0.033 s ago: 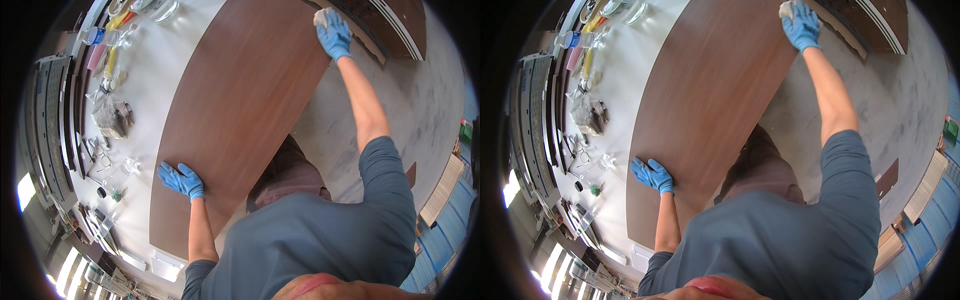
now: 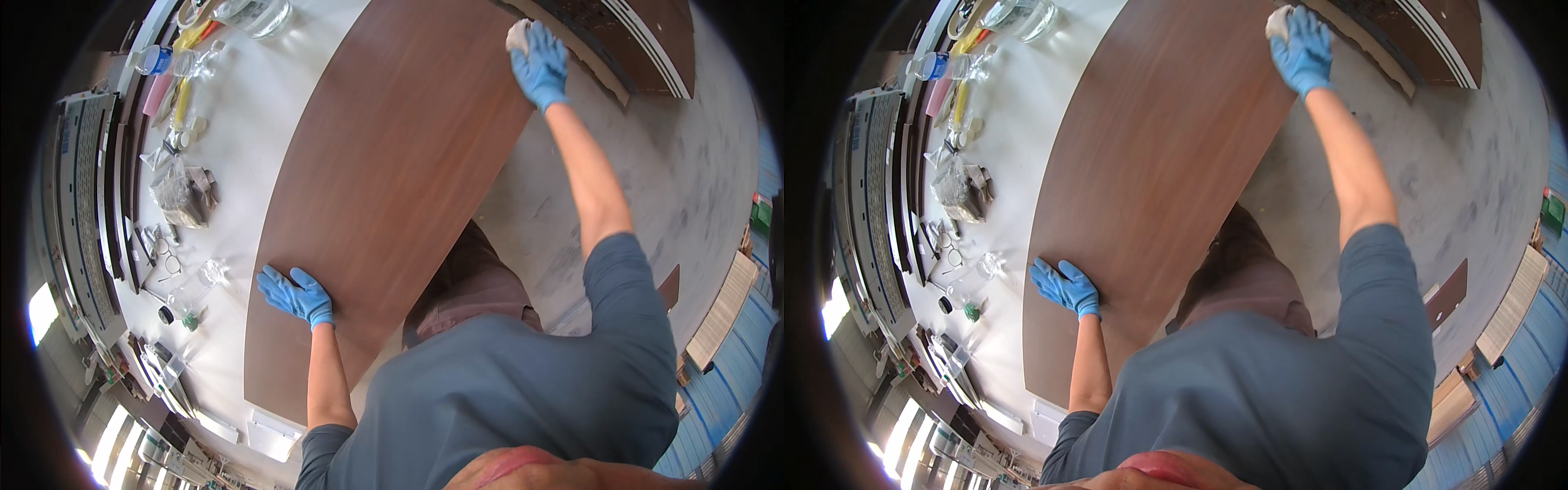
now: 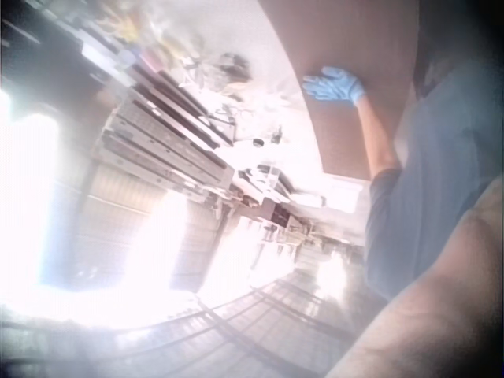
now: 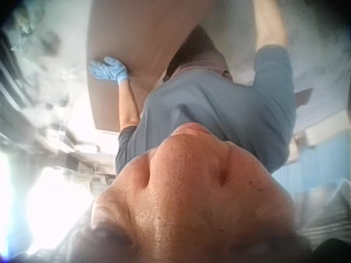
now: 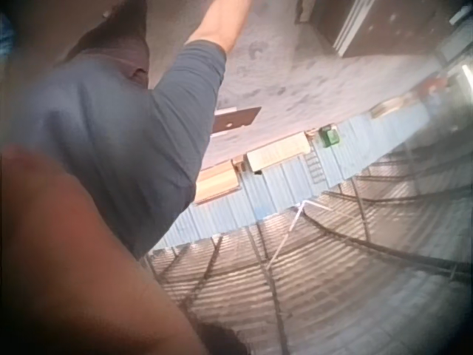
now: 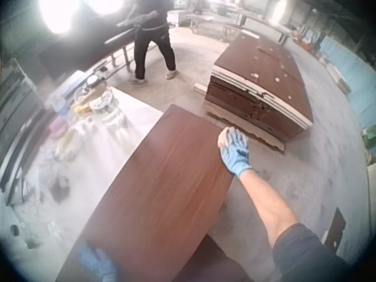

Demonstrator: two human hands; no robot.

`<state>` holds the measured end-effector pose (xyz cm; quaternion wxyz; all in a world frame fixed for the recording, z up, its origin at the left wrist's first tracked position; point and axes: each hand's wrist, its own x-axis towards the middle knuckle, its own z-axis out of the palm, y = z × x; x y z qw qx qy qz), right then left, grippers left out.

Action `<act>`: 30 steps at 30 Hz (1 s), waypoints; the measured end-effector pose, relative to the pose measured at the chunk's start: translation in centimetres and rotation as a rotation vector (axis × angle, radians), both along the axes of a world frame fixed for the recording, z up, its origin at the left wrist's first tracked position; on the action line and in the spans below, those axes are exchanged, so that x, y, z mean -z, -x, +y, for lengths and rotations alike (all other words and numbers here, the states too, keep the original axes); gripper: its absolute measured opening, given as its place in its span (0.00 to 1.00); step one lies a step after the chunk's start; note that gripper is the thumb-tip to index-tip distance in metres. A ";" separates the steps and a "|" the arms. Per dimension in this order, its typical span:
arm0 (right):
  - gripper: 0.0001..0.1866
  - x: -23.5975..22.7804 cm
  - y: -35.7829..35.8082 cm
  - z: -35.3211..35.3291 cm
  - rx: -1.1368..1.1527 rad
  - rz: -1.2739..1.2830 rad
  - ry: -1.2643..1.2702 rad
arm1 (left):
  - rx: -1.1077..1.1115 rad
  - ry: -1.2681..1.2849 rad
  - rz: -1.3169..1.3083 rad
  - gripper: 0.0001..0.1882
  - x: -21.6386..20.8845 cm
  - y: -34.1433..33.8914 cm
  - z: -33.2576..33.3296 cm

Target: The person aligns two brown wood panels on a workbench, wipes their surfaces with a cloth, and applies a brown filler from a tube into the seam between them. They then wipe the seam and surrounding area, flip the panels, and place them against a rack.

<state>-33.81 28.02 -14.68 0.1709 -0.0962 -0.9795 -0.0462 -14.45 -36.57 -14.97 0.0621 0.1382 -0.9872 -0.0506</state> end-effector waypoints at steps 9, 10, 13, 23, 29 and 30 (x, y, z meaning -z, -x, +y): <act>0.25 -2.3 -10.8 -13.8 -0.493 -0.121 0.384 | 0.011 -0.033 0.001 0.39 0.1 0.0 -0.1; 0.25 -1.9 -7.8 -11.0 -0.390 -0.179 0.472 | 0.008 -0.033 0.000 0.39 0.1 0.0 -0.1; 0.26 -0.7 -1.6 0.3 -0.090 -0.199 0.159 | -0.007 -0.031 -0.002 0.39 0.2 0.0 -0.1; 0.26 -4.7 -11.0 -22.1 -0.674 -0.443 0.348 | -0.027 -0.047 -0.001 0.39 -0.1 -0.1 0.2; 0.38 -0.5 -2.7 -16.3 -0.380 -0.061 0.160 | -0.057 -0.032 -0.002 0.41 0.2 -0.1 0.0; 0.39 0.7 -1.2 -16.8 -0.182 -0.059 0.073 | -0.049 -0.026 0.031 0.41 0.4 -0.1 -0.1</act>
